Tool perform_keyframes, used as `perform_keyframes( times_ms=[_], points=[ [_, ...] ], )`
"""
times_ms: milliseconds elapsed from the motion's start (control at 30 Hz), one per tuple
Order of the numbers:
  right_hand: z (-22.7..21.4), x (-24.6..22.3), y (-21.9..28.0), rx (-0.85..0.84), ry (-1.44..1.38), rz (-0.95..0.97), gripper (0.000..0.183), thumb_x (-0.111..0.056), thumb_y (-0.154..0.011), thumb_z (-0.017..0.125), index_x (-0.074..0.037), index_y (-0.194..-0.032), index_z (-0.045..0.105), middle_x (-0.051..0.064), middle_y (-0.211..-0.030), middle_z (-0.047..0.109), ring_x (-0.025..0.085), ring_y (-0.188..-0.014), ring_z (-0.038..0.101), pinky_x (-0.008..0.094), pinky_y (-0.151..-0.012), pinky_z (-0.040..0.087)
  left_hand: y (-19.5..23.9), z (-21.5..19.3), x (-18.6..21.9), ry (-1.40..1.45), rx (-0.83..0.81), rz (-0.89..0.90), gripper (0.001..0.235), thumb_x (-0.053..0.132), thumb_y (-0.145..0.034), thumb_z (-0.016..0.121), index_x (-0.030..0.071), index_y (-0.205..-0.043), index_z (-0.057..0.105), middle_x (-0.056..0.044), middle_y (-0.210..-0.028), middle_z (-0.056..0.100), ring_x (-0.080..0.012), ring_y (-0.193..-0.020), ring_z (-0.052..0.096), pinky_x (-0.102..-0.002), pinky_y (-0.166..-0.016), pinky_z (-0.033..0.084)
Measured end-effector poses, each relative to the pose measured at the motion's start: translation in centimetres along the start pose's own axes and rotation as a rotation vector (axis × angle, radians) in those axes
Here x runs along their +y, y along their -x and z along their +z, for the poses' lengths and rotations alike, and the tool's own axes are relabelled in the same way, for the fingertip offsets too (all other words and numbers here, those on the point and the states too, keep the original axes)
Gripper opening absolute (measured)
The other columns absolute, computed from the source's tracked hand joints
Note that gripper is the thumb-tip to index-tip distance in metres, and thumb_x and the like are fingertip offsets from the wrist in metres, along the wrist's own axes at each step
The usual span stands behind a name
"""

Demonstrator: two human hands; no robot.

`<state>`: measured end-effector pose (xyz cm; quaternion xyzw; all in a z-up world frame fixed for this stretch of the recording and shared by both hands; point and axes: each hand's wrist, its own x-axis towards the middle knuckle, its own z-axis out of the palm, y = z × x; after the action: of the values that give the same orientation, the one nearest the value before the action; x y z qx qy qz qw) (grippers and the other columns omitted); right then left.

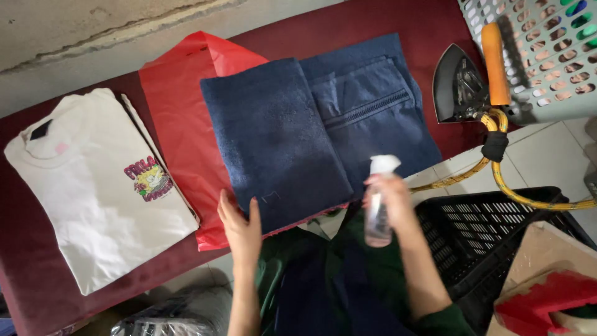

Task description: Organizing folded laundry items, spraying them with freshener, and preparing them for packaging.

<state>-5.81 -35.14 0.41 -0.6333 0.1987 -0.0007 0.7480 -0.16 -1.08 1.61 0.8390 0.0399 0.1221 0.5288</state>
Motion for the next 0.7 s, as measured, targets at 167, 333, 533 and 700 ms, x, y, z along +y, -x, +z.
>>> perform_keyframes(
  times_ms=[167, 333, 533, 700],
  points=[
    [-6.1, -2.3, -0.5, 0.249, -0.294, -0.09, 0.034, -0.025, -0.095, 0.057, -0.011, -0.125, 0.067, 0.002, -0.08, 0.064, 0.017, -0.063, 0.064, 0.034, -0.056, 0.055, 0.5, 3.0, 7.7, -0.401, -0.015, 0.351, 0.082, 0.02, -0.085, 0.079, -0.006, -0.15, 0.037, -0.029, -0.154, 0.04, -0.0483, -0.146, 0.037, -0.06, -0.119, 0.029],
    [-9.2, -2.5, -2.2, 0.361, -0.272, -0.06, 0.044, -0.041, -0.1, 0.058, 0.0, -0.113, 0.064, 0.01, -0.075, 0.062, 0.022, -0.063, 0.064, 0.036, -0.06, 0.055, 2.6, 10.0, 11.0, -0.256, -0.297, 0.498, 0.086, 0.024, -0.081, 0.082, -0.006, -0.149, 0.038, -0.03, -0.156, 0.037, -0.0482, -0.147, 0.033, -0.062, -0.119, 0.028],
    [-11.2, -1.7, -1.2, 0.423, -0.312, -0.11, 0.042, -0.043, -0.1, 0.061, -0.004, -0.115, 0.065, 0.009, -0.082, 0.062, 0.023, -0.067, 0.064, 0.038, -0.062, 0.055, 5.0, 21.7, 12.7, -0.237, -0.593, 0.652, 0.093, 0.029, -0.078, 0.082, -0.005, -0.152, 0.035, -0.029, -0.16, 0.034, -0.0434, -0.151, 0.031, -0.052, -0.126, 0.026],
    [-12.4, 0.6, 2.1, 0.391, -0.458, -0.216, 0.037, -0.041, -0.103, 0.063, -0.007, -0.117, 0.06, 0.008, -0.1, 0.066, 0.025, -0.077, 0.064, 0.038, -0.068, 0.054, 5.4, 30.5, 14.0, -0.419, -0.675, 0.708, 0.112, 0.041, -0.063, 0.082, -0.001, -0.154, 0.03, -0.028, -0.161, 0.03, -0.0402, -0.152, 0.027, -0.051, -0.124, 0.022]
  ],
)
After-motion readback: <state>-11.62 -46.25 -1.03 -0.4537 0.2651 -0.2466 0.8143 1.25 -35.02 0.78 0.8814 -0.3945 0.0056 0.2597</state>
